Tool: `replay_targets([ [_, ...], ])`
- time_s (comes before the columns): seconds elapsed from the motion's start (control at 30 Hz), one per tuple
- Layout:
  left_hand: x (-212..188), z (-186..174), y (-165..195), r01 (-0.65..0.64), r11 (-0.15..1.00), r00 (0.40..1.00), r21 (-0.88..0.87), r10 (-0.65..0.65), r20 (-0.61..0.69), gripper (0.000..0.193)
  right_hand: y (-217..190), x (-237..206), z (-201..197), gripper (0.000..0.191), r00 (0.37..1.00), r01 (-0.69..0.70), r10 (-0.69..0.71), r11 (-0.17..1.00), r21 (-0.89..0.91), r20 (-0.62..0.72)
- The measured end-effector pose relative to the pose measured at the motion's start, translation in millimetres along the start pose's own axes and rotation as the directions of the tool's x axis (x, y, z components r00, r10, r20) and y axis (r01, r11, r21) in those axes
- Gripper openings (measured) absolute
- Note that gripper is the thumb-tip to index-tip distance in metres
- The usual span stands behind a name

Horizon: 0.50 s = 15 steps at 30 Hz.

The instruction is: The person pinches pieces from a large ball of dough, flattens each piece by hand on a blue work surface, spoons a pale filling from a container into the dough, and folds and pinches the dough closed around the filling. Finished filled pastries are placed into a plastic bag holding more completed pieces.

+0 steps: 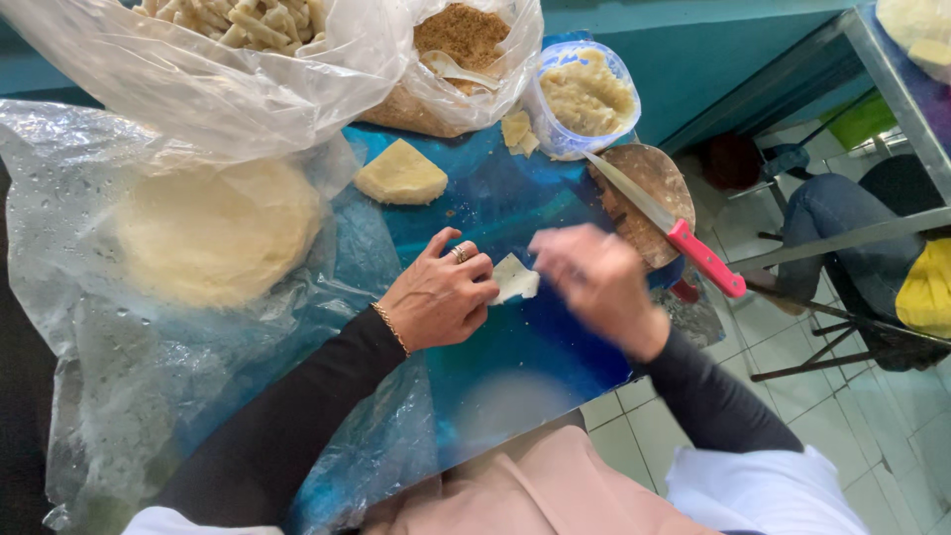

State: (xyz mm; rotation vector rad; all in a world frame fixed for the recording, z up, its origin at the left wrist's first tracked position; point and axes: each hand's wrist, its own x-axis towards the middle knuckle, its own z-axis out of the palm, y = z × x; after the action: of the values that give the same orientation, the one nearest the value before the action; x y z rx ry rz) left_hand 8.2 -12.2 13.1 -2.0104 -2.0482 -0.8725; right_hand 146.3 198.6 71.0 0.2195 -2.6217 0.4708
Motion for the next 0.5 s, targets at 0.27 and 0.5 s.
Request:
replay_targets([
  [0.27, 0.0, 0.3, -1.0, -0.001, 1.0, 1.0, -0.015, 0.001, -0.007, 0.007, 154.9, 85.1, 8.4, 0.046, 0.95, -0.09, 0.208, 0.895, -0.437, 0.231],
  [0.5, -0.4, 4.9, -2.9, 0.007, 1.0, 1.0, -0.024, -0.007, 0.005, 0.007, 193.5, 85.4, 33.9, 0.035, 0.896, -0.106, 0.285, 0.881, -0.46, 0.339],
])
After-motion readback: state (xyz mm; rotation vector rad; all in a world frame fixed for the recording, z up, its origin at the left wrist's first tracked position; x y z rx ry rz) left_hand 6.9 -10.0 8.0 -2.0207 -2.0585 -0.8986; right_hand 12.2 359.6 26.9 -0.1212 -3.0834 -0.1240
